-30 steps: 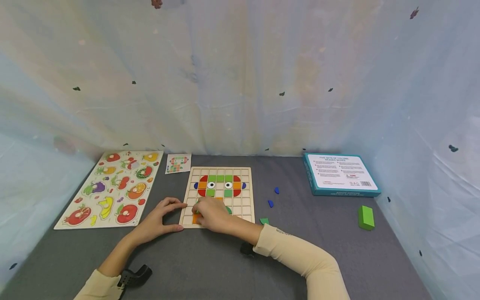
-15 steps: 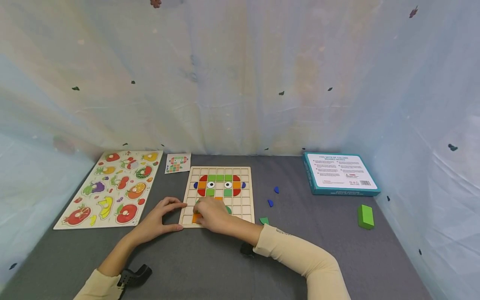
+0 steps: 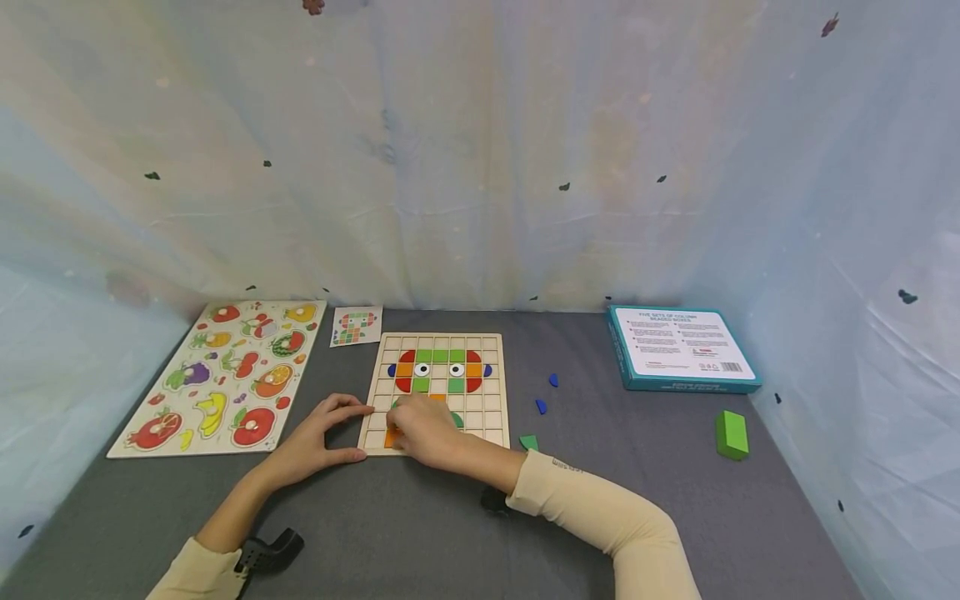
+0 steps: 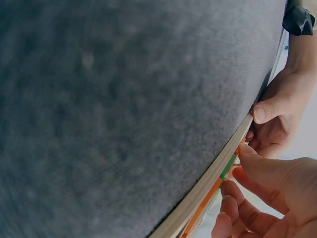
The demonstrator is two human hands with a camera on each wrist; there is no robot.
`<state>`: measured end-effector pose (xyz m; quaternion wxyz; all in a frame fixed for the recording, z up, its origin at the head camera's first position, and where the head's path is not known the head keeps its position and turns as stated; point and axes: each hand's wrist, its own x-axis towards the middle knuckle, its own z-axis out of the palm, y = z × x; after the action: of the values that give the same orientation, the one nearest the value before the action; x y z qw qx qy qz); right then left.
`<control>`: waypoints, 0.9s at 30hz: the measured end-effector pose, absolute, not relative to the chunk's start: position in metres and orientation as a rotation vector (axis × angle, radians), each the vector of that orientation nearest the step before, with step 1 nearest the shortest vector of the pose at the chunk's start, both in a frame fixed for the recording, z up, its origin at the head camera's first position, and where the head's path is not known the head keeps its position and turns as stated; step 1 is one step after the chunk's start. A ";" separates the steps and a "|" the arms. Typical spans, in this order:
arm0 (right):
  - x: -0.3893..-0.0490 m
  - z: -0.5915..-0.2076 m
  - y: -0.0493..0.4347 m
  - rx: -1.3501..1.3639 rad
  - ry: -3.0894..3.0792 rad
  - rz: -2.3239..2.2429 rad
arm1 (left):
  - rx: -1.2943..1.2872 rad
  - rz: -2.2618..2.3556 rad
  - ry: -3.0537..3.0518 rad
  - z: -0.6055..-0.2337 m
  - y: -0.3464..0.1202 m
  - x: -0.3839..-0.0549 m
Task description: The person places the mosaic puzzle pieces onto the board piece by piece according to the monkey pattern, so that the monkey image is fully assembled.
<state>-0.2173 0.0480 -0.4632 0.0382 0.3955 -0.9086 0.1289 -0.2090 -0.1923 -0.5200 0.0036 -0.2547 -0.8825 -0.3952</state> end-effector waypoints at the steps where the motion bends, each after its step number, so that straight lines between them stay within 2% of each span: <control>1: -0.217 -0.463 0.048 1.215 -2.785 0.379 | -0.799 -1.237 -2.766 -0.520 -0.192 -0.209; 14: -0.212 -0.453 0.062 1.189 -2.779 0.302 | -0.805 -1.225 -2.769 -0.519 -0.192 -0.209; 18: -0.216 -0.446 0.095 1.107 -2.818 0.384 | -0.794 -1.215 -2.785 -0.518 -0.190 -0.210; 27: -0.212 -0.444 0.207 0.877 -3.069 0.736 | -0.788 -1.225 -2.780 -0.519 -0.192 -0.208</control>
<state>-0.2120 0.2072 -0.4440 -0.0668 0.2671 -0.9348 0.2243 -0.2083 -0.1918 -0.5187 0.0015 -0.2510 -0.8858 -0.3904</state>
